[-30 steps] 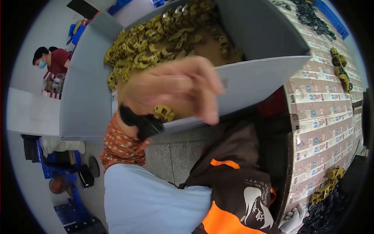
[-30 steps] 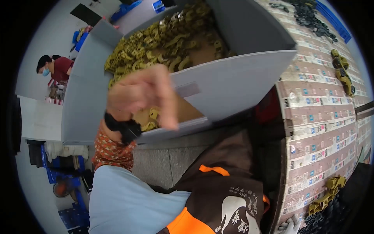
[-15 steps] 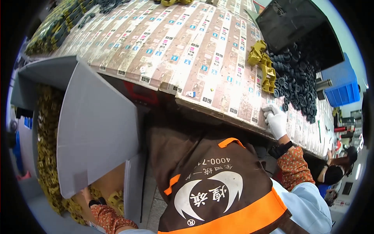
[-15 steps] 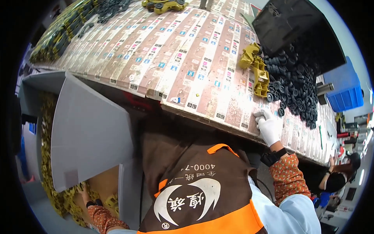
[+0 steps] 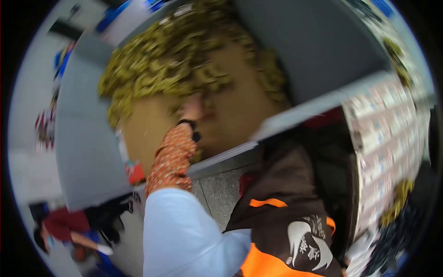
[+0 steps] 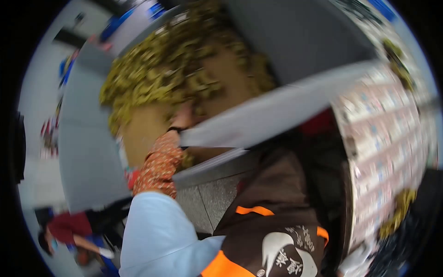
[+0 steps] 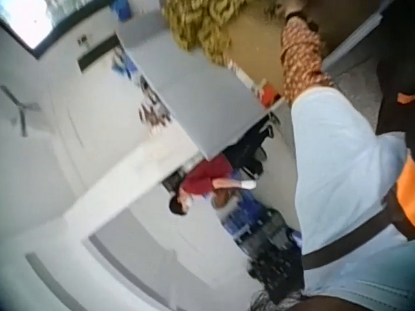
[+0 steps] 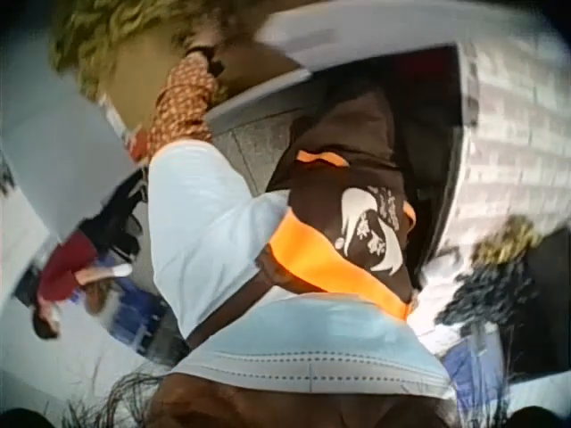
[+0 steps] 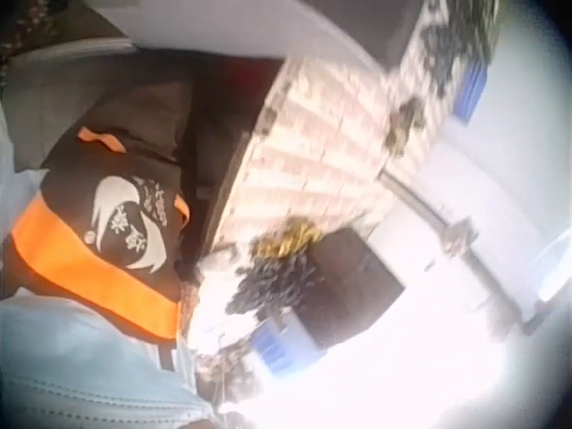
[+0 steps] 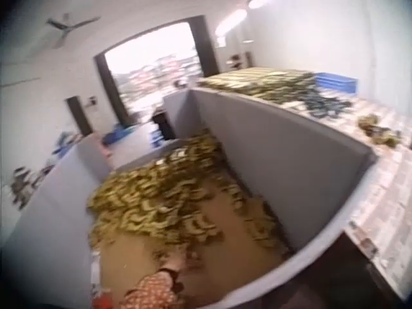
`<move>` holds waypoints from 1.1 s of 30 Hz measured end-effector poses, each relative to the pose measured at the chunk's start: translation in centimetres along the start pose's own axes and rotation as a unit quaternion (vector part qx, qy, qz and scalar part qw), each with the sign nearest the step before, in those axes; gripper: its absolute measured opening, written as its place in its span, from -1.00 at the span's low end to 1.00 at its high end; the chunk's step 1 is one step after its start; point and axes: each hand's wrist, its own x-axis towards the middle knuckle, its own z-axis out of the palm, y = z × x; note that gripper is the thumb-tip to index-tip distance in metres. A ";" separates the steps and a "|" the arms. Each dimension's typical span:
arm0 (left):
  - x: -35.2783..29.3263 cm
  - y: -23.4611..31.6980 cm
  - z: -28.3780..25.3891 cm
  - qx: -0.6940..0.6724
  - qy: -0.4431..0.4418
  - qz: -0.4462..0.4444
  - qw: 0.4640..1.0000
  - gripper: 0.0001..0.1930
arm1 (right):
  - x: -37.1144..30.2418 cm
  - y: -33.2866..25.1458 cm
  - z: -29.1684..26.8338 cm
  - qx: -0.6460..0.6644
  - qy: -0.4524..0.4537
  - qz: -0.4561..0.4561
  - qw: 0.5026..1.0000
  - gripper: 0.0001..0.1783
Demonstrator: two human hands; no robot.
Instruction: Manually assembling small plastic toy vehicle parts by pressing wheels and components together.
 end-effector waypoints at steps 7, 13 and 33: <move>-5.9 4.8 -8.9 0.165 -0.087 -0.021 0.982 -0.03 | 2.5 9.7 5.2 -0.116 0.234 -0.206 0.943 -0.83; -3.4 4.9 -10.5 0.113 -0.046 -0.011 0.992 -0.11 | 2.8 8.9 2.7 0.010 0.109 -0.137 0.984 -0.70; 0.4 3.1 -9.7 -0.008 0.064 0.084 0.994 0.01 | -1.3 -3.2 -2.6 0.200 0.020 -0.224 0.953 -0.58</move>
